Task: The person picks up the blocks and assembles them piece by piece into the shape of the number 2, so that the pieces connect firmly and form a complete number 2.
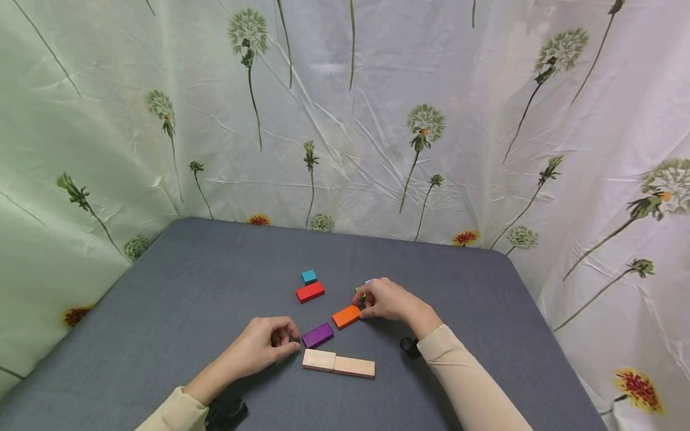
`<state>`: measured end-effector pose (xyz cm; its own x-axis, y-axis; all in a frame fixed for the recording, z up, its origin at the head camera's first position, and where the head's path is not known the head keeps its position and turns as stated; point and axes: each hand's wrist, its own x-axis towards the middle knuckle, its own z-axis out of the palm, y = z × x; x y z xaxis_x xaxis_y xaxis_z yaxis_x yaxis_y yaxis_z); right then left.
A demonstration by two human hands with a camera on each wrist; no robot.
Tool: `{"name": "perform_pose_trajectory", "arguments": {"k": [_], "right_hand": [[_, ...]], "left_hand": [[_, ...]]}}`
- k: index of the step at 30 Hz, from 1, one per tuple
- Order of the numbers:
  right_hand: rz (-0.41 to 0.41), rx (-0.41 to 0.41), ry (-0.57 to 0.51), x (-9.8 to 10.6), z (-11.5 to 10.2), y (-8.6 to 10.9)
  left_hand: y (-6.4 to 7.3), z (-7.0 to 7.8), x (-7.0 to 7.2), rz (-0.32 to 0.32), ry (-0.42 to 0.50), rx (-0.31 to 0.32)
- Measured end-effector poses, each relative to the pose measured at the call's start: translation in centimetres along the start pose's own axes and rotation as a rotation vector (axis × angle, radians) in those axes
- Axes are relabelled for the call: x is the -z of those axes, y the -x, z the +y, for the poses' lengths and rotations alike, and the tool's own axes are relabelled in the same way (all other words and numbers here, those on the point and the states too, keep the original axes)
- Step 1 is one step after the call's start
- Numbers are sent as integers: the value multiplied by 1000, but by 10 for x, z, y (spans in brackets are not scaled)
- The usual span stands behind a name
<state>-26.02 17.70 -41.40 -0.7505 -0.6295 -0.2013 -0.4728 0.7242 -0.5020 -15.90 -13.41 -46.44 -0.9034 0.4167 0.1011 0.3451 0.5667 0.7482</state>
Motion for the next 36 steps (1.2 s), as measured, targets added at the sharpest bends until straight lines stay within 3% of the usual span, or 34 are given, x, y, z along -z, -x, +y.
{"name": "perform_pose_trajectory", "arguments": {"k": [36], "right_hand": [[-12,65,-51,-6,-5,3]], "left_hand": [[0,0,0,-18,-13,-8]]}}
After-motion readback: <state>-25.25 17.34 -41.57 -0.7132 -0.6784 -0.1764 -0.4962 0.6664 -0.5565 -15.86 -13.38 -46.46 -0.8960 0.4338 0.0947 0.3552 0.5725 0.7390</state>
